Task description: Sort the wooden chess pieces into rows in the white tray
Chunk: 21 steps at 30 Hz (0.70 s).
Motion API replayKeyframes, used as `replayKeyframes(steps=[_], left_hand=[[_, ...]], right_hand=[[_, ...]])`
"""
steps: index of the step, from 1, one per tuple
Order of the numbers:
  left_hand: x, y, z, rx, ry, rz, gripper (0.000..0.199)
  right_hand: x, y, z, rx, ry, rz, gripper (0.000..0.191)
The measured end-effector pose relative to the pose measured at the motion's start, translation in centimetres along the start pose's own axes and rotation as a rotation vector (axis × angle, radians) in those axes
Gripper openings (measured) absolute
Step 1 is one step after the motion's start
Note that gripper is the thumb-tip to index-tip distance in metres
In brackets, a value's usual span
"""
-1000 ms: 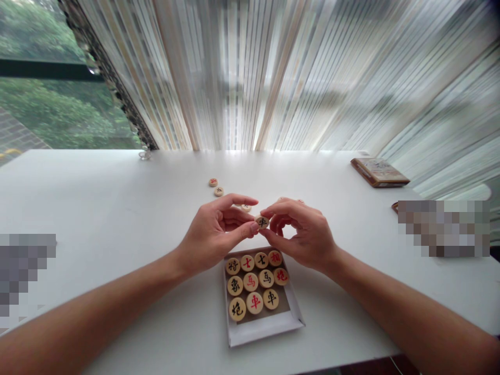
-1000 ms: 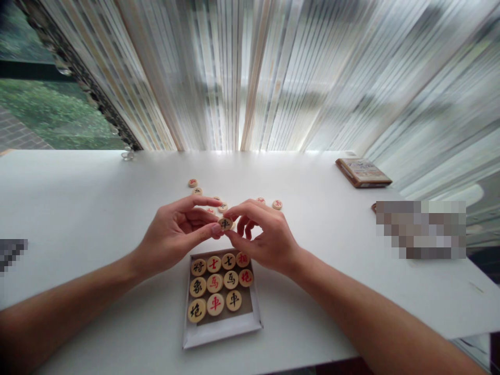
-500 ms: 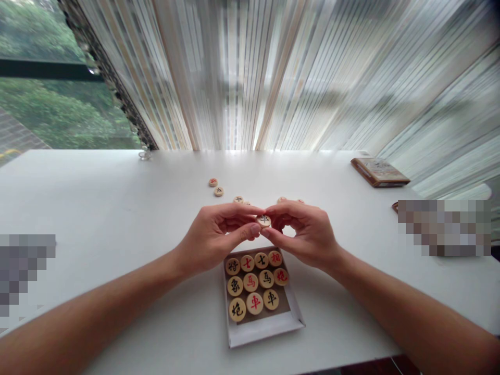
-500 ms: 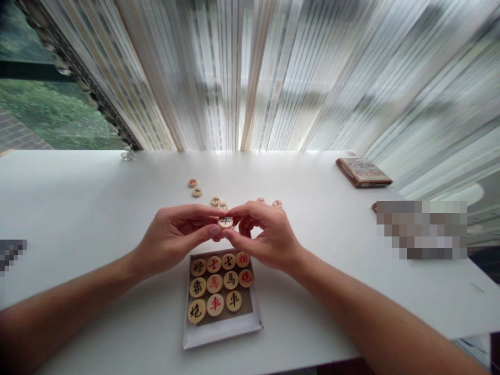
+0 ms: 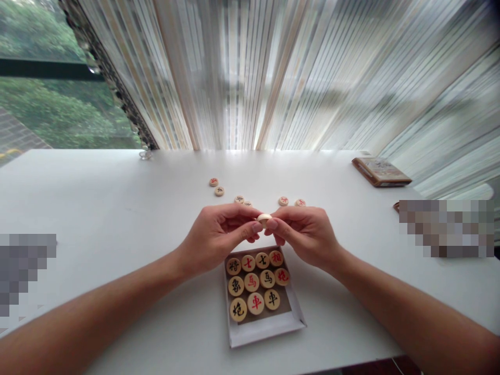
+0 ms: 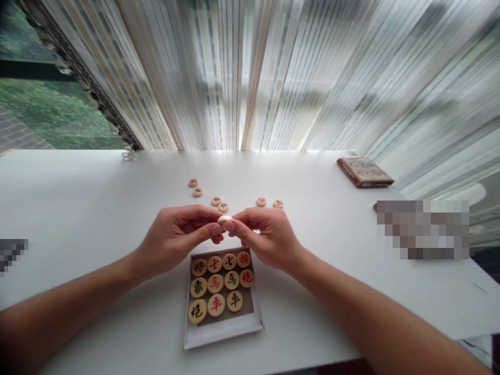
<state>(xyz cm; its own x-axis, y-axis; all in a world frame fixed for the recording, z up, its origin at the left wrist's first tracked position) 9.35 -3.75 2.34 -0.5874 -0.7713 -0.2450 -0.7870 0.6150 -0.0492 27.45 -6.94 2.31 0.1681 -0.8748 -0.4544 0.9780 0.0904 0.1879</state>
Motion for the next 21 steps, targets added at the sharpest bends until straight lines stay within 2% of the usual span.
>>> replayKeyframes(steps=[6, 10, 15, 21], left_hand=[[0.3, 0.0, 0.3, -0.013, 0.042, 0.005, 0.041], [0.3, -0.2, 0.1, -0.063, 0.008, 0.004, 0.033], [0.5, -0.2, -0.2, -0.194, -0.058, -0.028, 0.03], [1.0, -0.7, -1.3, -0.508, -0.266, -0.024, 0.018]], right_hand=[[0.2, -0.2, -0.7, -0.125, -0.164, 0.036, 0.04], [0.4, -0.4, -1.1, -0.173, -0.232, 0.067, 0.041], [0.6, -1.1, -0.9, -0.267, -0.279, 0.097, 0.029], [0.9, -1.2, -0.6, -0.184, -0.27, 0.11, 0.032]])
Point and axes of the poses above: each hand's wrist, its own x-axis away from the middle knuckle, its own y-axis out of the back of the hand, z = x × y, the point moved 4 cm from there along -x, towards the middle knuckle, and after that the axes turned 1 degree about y, right-handed, at the moved point
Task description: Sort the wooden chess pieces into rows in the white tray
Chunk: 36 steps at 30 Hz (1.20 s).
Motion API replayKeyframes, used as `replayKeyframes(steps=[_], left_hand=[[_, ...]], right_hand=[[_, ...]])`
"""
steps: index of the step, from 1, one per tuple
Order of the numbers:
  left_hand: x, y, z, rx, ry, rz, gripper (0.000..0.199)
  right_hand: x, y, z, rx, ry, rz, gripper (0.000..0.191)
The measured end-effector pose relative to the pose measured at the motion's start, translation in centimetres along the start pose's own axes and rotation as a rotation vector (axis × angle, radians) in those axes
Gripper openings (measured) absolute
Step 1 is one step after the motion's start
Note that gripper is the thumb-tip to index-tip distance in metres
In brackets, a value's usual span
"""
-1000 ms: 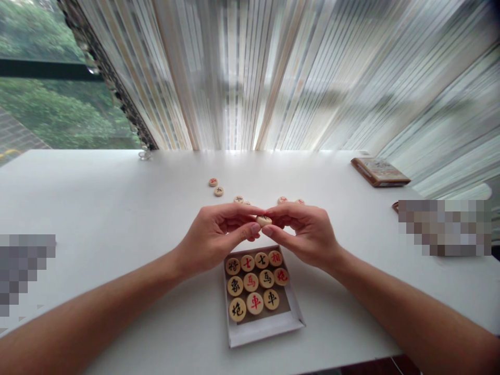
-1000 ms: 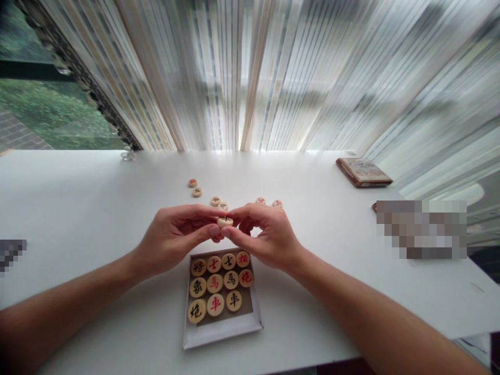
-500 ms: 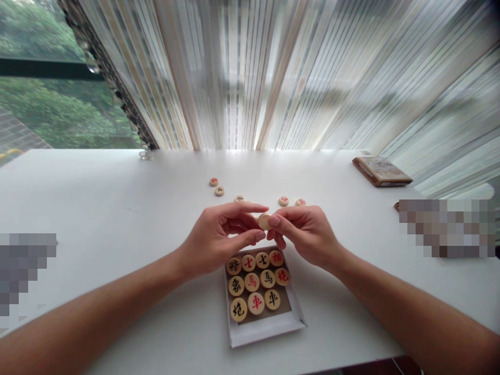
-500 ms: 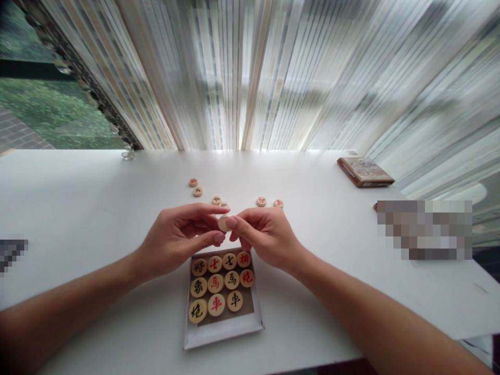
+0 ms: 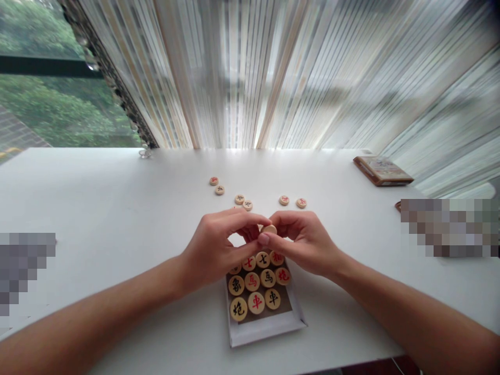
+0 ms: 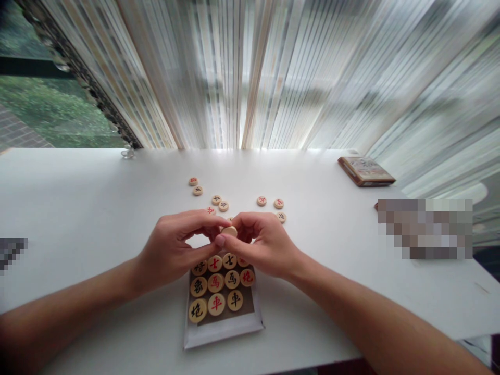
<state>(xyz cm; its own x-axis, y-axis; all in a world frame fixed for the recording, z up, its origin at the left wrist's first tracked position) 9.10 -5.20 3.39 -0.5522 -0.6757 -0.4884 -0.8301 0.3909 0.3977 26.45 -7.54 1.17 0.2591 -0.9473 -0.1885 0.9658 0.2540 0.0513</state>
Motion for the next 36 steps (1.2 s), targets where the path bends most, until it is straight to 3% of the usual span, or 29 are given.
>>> replayKeyframes(steps=[6, 14, 22, 36], left_hand=[[0.02, 0.0, -0.31, -0.092, -0.07, 0.01, 0.016], [-0.13, 0.21, 0.19, 0.066, 0.033, 0.009, 0.023], [-0.09, 0.08, 0.59, 0.207, 0.139, -0.014, 0.028], [-0.13, 0.24, 0.4, 0.156, 0.11, -0.02, 0.028]], right_hand=[[0.01, 0.14, 0.25, 0.104, 0.031, 0.002, 0.034], [0.04, 0.21, 0.53, -0.016, 0.018, 0.051, 0.039], [0.22, 0.26, 0.24, -0.123, -0.013, 0.07, 0.031], [0.33, 0.19, 0.11, -0.164, 0.01, 0.146, 0.021]])
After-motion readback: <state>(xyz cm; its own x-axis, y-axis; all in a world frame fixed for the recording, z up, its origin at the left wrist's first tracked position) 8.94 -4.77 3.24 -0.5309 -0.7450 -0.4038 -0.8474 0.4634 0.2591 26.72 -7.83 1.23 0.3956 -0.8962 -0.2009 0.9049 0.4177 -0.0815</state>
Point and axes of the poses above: each hand's wrist, its own x-axis away from the middle knuckle, its own y-axis out of the back of the hand, z = x × y, the point moved 4 cm from there along -x, towards the middle knuckle, and after that the axes turned 1 degree about y, right-handed, at the moved point
